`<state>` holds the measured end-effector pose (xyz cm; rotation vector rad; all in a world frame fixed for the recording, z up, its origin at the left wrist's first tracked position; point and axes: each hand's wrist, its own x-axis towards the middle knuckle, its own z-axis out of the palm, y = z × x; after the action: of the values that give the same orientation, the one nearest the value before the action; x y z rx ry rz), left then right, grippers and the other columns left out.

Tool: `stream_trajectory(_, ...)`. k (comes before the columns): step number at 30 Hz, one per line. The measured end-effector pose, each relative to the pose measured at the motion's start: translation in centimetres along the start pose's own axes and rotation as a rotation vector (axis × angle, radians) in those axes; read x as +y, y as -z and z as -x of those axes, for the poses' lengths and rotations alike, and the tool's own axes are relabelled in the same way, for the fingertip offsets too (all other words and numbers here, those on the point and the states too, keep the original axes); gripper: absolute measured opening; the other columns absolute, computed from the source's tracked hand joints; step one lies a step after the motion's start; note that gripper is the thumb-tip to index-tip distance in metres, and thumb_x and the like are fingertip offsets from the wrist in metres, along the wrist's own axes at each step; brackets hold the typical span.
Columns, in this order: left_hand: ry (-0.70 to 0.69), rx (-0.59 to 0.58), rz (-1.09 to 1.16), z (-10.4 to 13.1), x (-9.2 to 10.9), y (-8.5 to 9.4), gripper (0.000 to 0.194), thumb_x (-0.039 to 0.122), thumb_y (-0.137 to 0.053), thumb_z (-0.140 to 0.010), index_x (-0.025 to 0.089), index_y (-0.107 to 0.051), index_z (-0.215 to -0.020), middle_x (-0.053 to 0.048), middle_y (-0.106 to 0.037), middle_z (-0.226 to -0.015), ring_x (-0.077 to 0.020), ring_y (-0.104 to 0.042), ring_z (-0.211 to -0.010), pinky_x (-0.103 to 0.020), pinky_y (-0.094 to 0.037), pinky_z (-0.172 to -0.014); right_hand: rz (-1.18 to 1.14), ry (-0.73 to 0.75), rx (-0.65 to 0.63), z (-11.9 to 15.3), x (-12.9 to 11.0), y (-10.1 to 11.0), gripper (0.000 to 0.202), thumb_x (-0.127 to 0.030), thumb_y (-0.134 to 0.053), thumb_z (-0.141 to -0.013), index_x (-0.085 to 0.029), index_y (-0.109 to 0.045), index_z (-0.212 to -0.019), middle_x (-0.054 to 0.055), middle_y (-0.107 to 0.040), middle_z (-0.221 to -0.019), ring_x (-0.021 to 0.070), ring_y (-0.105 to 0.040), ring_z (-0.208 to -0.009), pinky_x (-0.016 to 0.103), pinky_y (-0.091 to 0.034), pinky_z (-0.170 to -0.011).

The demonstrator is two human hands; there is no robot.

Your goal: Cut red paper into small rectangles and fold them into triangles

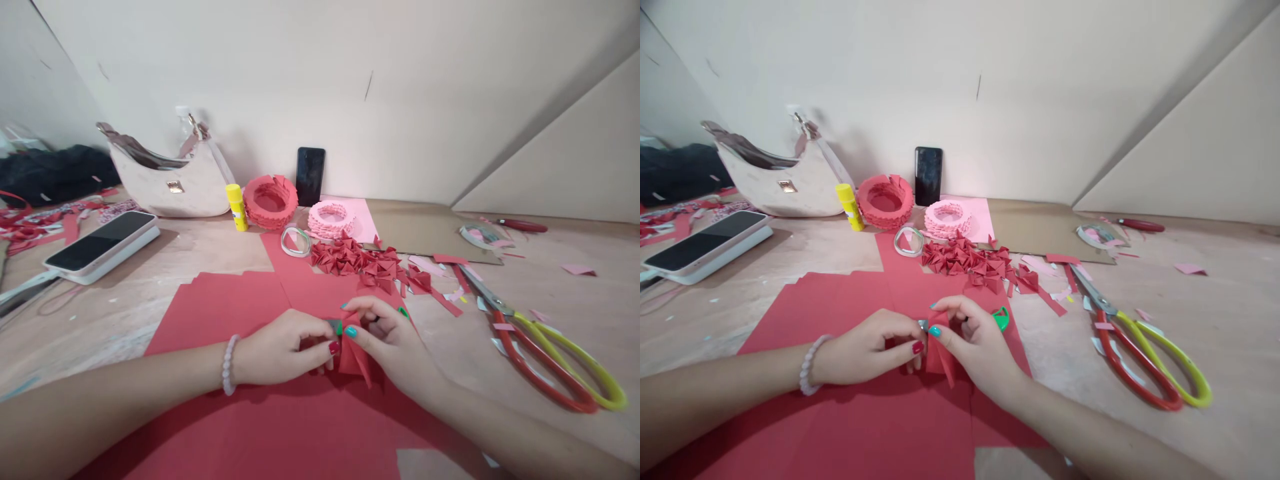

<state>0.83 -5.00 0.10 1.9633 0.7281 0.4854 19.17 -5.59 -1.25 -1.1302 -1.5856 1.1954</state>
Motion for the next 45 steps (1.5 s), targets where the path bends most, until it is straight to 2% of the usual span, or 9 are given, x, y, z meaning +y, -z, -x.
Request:
stream_trajectory(5,0.035,0.047,0.107,0.1,0.0,0.0,0.016,0.02,-0.043,-0.082,0.012,-0.054,-0.074,-0.003,-0.059,-0.065,-0.0081,-0.055,-0.055,-0.016,-0.045,-0.055,0.006,0.011,-0.066,0.4,0.4,-0.2,0.015,-0.023,-0.058,-0.073,-0.022,-0.055,-0.088,-0.001,-0.053,-0.071,0.0113,-0.052,-0.064,0.022,-0.043,-0.059)
stream_trajectory(10,0.086,0.032,0.286,0.2,-0.2,-0.2,0.017,0.026,-0.04,-0.085,0.013,-0.051,-0.084,-0.003,-0.059,-0.068,-0.0083,-0.056,-0.055,-0.016,-0.045,-0.049,0.025,0.037,-0.142,0.5,0.2,-0.3,0.017,-0.023,-0.057,-0.073,-0.022,-0.051,-0.089,-0.001,-0.055,-0.071,0.0115,-0.053,-0.065,0.022,-0.043,-0.059)
stream_trajectory(16,0.113,0.007,0.218,0.1,-0.2,-0.4,0.016,0.021,-0.043,-0.082,0.012,-0.056,-0.081,-0.001,-0.057,-0.058,-0.0083,-0.056,-0.052,-0.016,-0.045,-0.049,0.101,0.062,-0.248,1.2,-0.1,-0.4,0.023,-0.016,-0.054,-0.074,-0.022,-0.047,-0.095,0.0,-0.057,-0.076,0.0128,-0.055,-0.07,0.023,-0.043,-0.06)
stream_trajectory(19,0.079,0.099,0.225,0.1,-0.1,-0.4,0.015,0.02,-0.044,-0.082,0.012,-0.056,-0.077,-0.001,-0.058,-0.061,-0.0081,-0.056,-0.052,-0.016,-0.045,-0.049,0.002,0.022,-0.283,1.3,-0.3,-0.4,0.024,-0.02,-0.048,-0.08,-0.023,-0.041,-0.103,0.0,-0.058,-0.077,0.0129,-0.056,-0.074,0.025,-0.044,-0.066)
stream_trajectory(21,0.066,0.182,0.259,0.1,-0.1,-0.3,0.014,0.02,-0.044,-0.082,0.013,-0.054,-0.076,-0.001,-0.058,-0.063,-0.0076,-0.056,-0.052,-0.015,-0.045,-0.049,-0.098,-0.049,-0.303,1.1,-0.4,-0.5,0.02,-0.025,-0.043,-0.085,-0.022,-0.038,-0.104,0.0,-0.059,-0.077,0.0124,-0.058,-0.07,0.025,-0.046,-0.062)
stream_trajectory(26,0.082,0.342,0.224,0.1,-0.4,-0.1,0.012,0.019,-0.046,-0.081,0.013,-0.052,-0.073,0.0,-0.057,-0.06,-0.0071,-0.055,-0.049,-0.016,-0.044,-0.048,-0.107,-0.16,-0.338,0.6,-0.5,-0.7,0.018,-0.034,-0.041,-0.085,-0.017,-0.047,-0.084,-0.001,-0.056,-0.064,0.0087,-0.055,-0.05,0.02,-0.043,-0.047)
stream_trajectory(33,0.133,0.285,0.087,-0.1,-0.3,-0.2,0.013,0.023,-0.047,-0.08,0.013,-0.054,-0.075,0.0,-0.059,-0.061,-0.0068,-0.053,-0.047,-0.015,-0.042,-0.044,-0.038,-0.217,-0.32,0.9,0.3,-0.7,0.017,-0.033,-0.041,-0.084,-0.017,-0.047,-0.085,-0.004,-0.052,-0.064,0.0038,-0.045,-0.036,0.016,-0.032,-0.035)
stream_trajectory(39,0.125,0.293,0.126,-0.2,-0.4,-0.1,0.02,0.026,-0.045,-0.082,0.013,-0.057,-0.073,0.0,-0.059,-0.06,-0.006,-0.052,-0.046,-0.015,-0.041,-0.046,-0.06,-0.188,-0.349,0.9,-0.6,-0.5,0.03,-0.042,-0.031,-0.088,-0.017,-0.047,-0.087,-0.004,-0.046,-0.056,0.0069,-0.045,-0.045,0.019,-0.036,-0.044)
stream_trajectory(45,0.104,0.283,0.164,-0.1,-0.3,-0.2,0.013,0.022,-0.049,-0.078,0.013,-0.058,-0.08,0.0,-0.06,-0.063,-0.0063,-0.052,-0.049,-0.015,-0.042,-0.047,-0.086,-0.194,-0.297,0.9,-0.3,-0.7,0.026,-0.042,-0.038,-0.086,-0.017,-0.046,-0.081,-0.005,-0.047,-0.059,0.0057,-0.047,-0.044,0.018,-0.036,-0.043)
